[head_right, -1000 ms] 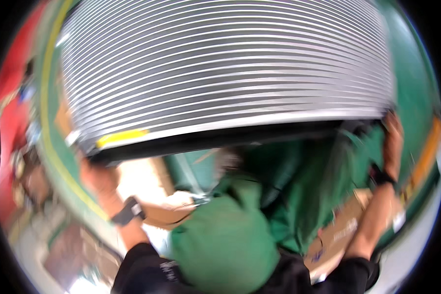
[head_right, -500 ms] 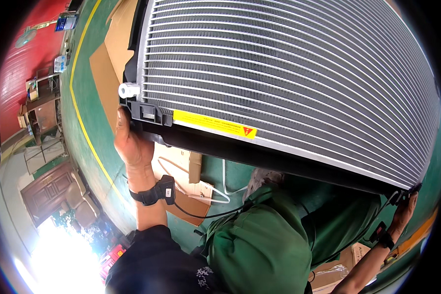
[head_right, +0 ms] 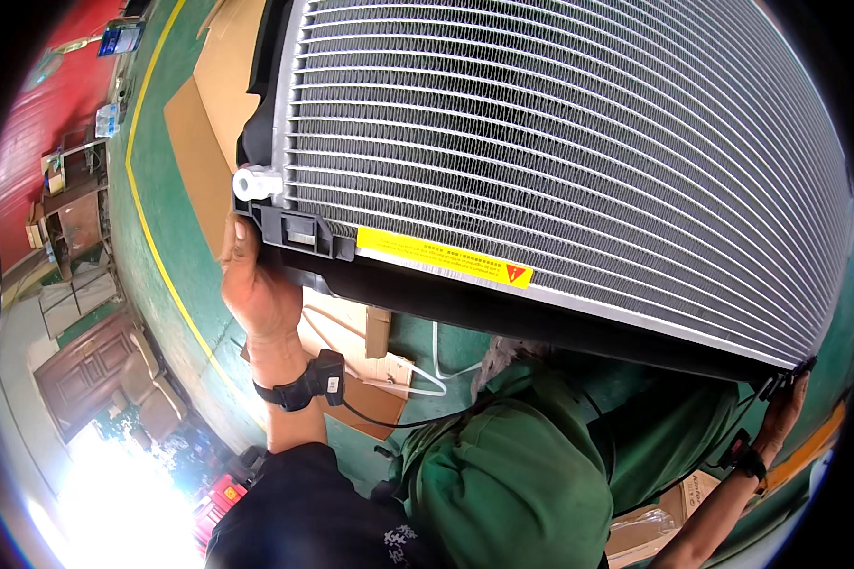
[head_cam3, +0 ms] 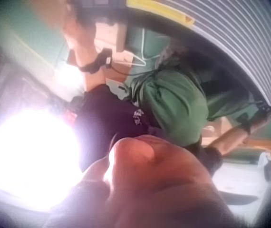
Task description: The person removes a cooling fan shroud from an old radiator and attaches it to a new radiator unit by hand.
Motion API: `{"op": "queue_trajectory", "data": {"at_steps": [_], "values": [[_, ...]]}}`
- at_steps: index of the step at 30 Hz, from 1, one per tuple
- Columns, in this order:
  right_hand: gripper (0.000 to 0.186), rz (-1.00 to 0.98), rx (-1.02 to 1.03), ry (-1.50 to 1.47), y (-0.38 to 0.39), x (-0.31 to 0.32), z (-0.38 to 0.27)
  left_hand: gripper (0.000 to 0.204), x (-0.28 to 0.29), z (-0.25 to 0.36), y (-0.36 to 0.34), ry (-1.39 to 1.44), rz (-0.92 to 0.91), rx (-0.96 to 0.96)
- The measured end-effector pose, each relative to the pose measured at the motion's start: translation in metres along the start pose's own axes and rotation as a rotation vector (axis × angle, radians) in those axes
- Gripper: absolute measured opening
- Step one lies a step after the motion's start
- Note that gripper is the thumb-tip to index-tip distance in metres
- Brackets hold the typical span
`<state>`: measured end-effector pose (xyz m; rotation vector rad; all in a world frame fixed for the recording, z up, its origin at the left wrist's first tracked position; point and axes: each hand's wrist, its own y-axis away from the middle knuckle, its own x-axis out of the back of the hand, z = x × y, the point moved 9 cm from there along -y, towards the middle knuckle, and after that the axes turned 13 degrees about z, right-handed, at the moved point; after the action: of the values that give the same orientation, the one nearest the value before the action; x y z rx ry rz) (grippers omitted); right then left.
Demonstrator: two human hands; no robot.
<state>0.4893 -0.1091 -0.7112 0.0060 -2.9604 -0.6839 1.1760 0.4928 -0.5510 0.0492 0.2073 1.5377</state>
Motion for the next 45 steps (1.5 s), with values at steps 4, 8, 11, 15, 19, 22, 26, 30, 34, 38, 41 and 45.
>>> {"op": "queue_trajectory", "data": {"at_steps": [4,8,11,15,19,22,26,30,34,38,41,45], "values": [[0.055,-0.027,-0.092,-0.061,0.001,0.001,0.003,0.047,-0.002,0.002,0.000,0.015,-0.005,-0.004],[0.055,-0.010,-0.139,-0.096,-0.003,0.018,0.006,0.049,-0.009,0.002,0.001,0.024,-0.044,-0.007],[0.054,0.016,-0.149,-0.079,-0.006,0.021,0.009,0.048,-0.002,0.001,-0.001,0.015,0.012,0.005],[0.052,0.021,-0.182,-0.108,-0.007,0.026,0.011,0.052,-0.006,0.008,-0.002,0.029,-0.028,0.025],[0.052,0.071,-0.160,-0.092,-0.009,0.031,0.009,0.075,-0.023,0.020,-0.009,-0.017,-0.070,0.056],[0.052,0.102,-0.182,-0.081,-0.004,0.026,0.008,0.077,-0.021,0.016,-0.017,-0.110,-0.101,0.086],[0.051,0.165,-0.212,-0.098,0.008,0.014,0.008,0.064,-0.018,0.014,-0.021,-0.265,-0.116,0.097],[0.051,0.155,-0.209,-0.101,0.005,0.023,0.007,0.059,-0.033,0.017,-0.018,-0.258,-0.240,0.078],[0.050,0.173,-0.257,-0.114,0.004,0.022,0.011,0.056,-0.030,0.013,-0.017,-0.198,-0.176,0.024],[0.049,0.113,-0.219,-0.066,0.001,0.029,0.010,0.054,-0.030,0.012,-0.016,-0.201,-0.179,0.066],[0.049,0.145,-0.155,-0.043,-0.005,0.039,0.006,0.055,-0.024,0.012,-0.018,-0.192,-0.193,0.089],[0.050,0.261,-0.190,-0.100,0.003,0.017,0.007,0.058,-0.025,0.015,-0.015,-0.198,-0.104,0.042]]}}
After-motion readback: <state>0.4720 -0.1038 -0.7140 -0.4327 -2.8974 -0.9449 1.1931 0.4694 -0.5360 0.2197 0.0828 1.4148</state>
